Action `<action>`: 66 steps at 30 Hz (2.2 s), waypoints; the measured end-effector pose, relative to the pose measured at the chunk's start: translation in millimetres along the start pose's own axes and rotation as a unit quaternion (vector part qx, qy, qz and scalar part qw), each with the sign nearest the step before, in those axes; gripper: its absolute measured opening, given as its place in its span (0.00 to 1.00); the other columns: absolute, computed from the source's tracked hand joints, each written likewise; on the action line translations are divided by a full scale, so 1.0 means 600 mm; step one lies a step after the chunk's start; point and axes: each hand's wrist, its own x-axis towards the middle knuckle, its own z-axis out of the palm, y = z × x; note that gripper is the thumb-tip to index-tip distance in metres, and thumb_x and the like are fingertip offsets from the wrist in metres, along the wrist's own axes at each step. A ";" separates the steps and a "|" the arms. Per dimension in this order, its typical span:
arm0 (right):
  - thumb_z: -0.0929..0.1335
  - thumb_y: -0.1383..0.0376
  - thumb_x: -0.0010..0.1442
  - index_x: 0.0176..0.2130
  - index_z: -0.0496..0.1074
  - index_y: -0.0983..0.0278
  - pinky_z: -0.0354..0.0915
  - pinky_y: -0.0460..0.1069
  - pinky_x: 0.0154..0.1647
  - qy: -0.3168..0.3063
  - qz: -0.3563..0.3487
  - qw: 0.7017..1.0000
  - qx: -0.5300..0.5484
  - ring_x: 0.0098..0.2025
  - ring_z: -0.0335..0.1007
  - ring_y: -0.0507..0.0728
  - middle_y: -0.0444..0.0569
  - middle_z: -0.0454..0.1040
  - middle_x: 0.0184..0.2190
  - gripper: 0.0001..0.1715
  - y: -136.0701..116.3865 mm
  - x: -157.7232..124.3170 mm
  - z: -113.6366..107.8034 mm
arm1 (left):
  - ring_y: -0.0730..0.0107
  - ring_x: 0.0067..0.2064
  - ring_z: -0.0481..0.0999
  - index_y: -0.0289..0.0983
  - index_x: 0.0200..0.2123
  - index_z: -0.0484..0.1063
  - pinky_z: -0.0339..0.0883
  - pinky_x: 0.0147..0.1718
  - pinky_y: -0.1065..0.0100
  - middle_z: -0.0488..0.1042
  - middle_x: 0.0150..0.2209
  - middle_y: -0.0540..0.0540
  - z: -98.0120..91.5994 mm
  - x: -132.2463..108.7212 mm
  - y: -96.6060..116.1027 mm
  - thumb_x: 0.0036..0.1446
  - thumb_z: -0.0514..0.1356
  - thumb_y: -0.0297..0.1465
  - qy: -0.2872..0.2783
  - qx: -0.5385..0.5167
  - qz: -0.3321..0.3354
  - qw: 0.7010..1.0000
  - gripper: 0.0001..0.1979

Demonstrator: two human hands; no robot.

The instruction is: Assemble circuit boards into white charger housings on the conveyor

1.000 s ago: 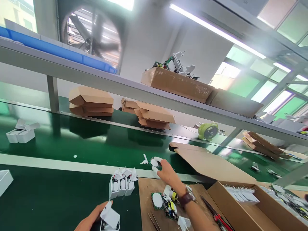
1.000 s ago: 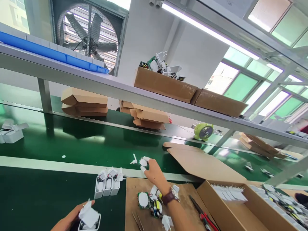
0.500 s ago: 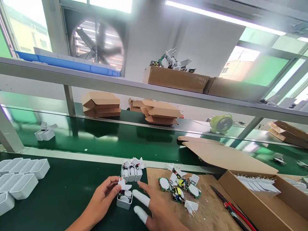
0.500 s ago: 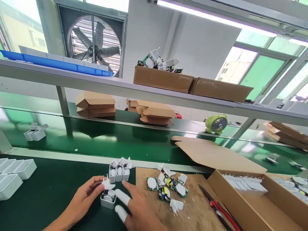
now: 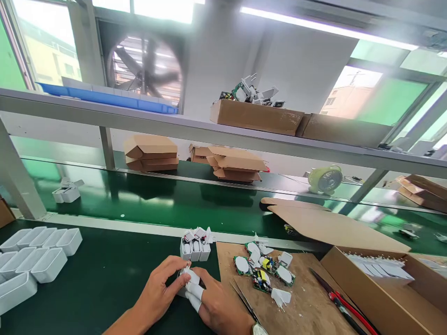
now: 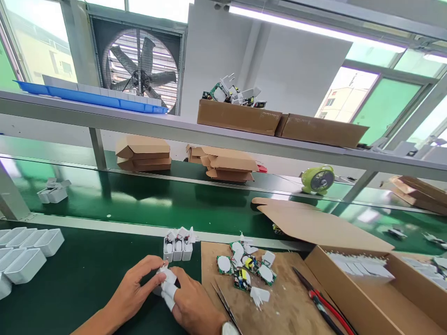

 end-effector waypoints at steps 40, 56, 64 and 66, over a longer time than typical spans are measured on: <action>0.68 0.68 0.67 0.51 0.78 0.57 0.76 0.52 0.47 0.173 0.107 0.950 0.235 0.47 0.79 0.60 0.53 0.79 0.47 0.14 0.011 -0.015 0.031 | 0.51 0.56 0.78 0.44 0.66 0.63 0.79 0.52 0.56 0.71 0.59 0.36 -0.010 -0.043 -0.006 0.60 0.71 0.39 -0.008 0.139 0.058 0.989 0.34; 0.76 0.45 0.58 0.44 0.79 0.64 0.76 0.51 0.33 0.127 0.337 0.517 0.776 0.36 0.79 0.61 0.53 0.81 0.34 0.27 -0.041 0.012 0.014 | 0.51 0.55 0.78 0.47 0.71 0.50 0.77 0.54 0.52 0.74 0.56 0.37 0.031 -0.036 0.025 0.65 0.65 0.47 0.066 0.048 0.098 0.992 0.39; 0.71 0.59 0.67 0.50 0.77 0.59 0.78 0.53 0.44 0.179 0.205 0.844 0.463 0.44 0.79 0.61 0.52 0.80 0.44 0.13 -0.017 -0.004 0.019 | 0.49 0.53 0.79 0.47 0.71 0.50 0.77 0.52 0.49 0.74 0.53 0.38 0.023 -0.029 0.021 0.61 0.63 0.56 0.077 0.101 0.080 0.989 0.44; 0.68 0.67 0.67 0.53 0.76 0.56 0.77 0.53 0.46 0.160 0.126 0.936 0.289 0.46 0.79 0.61 0.53 0.78 0.49 0.16 -0.007 -0.012 0.017 | 0.47 0.54 0.78 0.47 0.71 0.50 0.77 0.52 0.47 0.73 0.53 0.38 0.017 -0.030 0.018 0.61 0.61 0.58 0.073 0.113 0.056 0.989 0.44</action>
